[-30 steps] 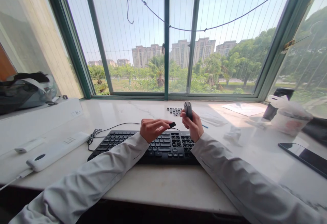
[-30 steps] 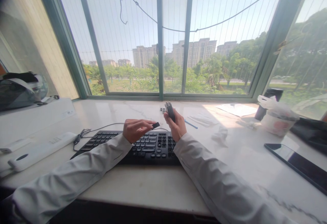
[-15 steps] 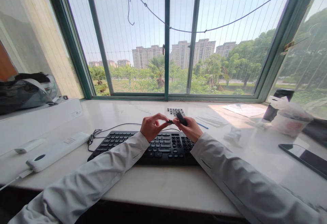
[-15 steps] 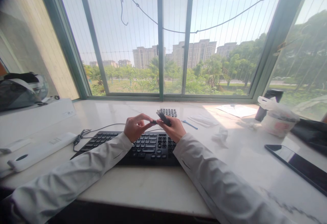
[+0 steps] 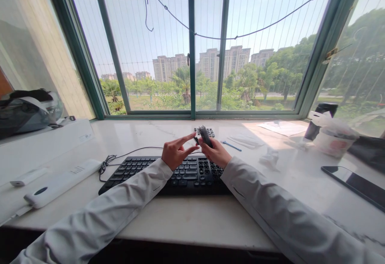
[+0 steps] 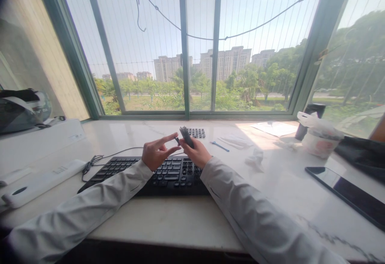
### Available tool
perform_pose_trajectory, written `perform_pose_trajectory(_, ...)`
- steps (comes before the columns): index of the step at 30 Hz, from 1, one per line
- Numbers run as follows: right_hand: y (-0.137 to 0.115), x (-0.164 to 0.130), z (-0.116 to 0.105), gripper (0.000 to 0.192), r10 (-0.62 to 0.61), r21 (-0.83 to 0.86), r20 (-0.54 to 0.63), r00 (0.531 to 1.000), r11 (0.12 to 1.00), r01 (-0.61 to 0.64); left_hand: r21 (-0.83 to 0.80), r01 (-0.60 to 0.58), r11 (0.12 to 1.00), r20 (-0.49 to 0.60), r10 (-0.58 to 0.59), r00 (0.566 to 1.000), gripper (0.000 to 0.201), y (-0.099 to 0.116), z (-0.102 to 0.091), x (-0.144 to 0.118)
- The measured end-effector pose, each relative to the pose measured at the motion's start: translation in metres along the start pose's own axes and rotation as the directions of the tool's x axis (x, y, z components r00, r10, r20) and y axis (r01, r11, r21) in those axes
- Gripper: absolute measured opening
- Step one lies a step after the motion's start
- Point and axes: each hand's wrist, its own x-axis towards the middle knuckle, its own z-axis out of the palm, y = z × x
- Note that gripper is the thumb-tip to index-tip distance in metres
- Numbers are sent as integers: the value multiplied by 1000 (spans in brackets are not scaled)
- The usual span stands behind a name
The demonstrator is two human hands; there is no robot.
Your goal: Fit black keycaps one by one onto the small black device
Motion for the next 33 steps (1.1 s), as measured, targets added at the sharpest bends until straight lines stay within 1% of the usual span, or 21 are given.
perform_pose_trajectory(3,4,1,-1,37,92,67,155,984,992,-103,24,-10,1000,23,10,1000,47,0,1,0)
perform_pose_trajectory(5,4,1,-2,36,108,90,179,978,988,-125,39,8,999,28,-9,1000,44,1,2,0)
perform_pose_trajectory(7,3,2,-3,36,128,116,228,965,981,-158,50,39,998,35,-40,999,41,2,2,0)
perform_pose_trajectory(9,0,1,-2,36,173,154,276,946,963,-221,50,72,996,41,-74,996,40,3,2,0)
perform_pose_trajectory(11,-4,1,-1,38,238,210,291,927,929,-304,40,101,994,36,-102,994,41,4,2,1)
perform_pose_trajectory(14,-9,1,-2,43,291,323,259,921,872,-367,19,146,989,27,-146,989,43,5,1,2)
perform_pose_trajectory(17,-13,3,-7,45,300,442,205,932,821,-362,6,183,983,31,-183,983,43,4,2,4)
perform_pose_trajectory(21,-15,6,-12,46,320,559,133,938,757,-338,-1,189,982,56,-188,981,42,3,3,3)
perform_pose_trajectory(25,-15,6,-14,50,303,565,76,950,772,-291,6,188,982,69,-188,980,43,3,3,2)
perform_pose_trajectory(30,-17,6,-14,51,299,582,59,952,765,-276,35,199,979,94,-201,975,42,2,4,3)
perform_pose_trajectory(33,-17,9,-16,50,303,563,46,952,779,-276,78,224,971,108,-232,967,42,1,5,3)
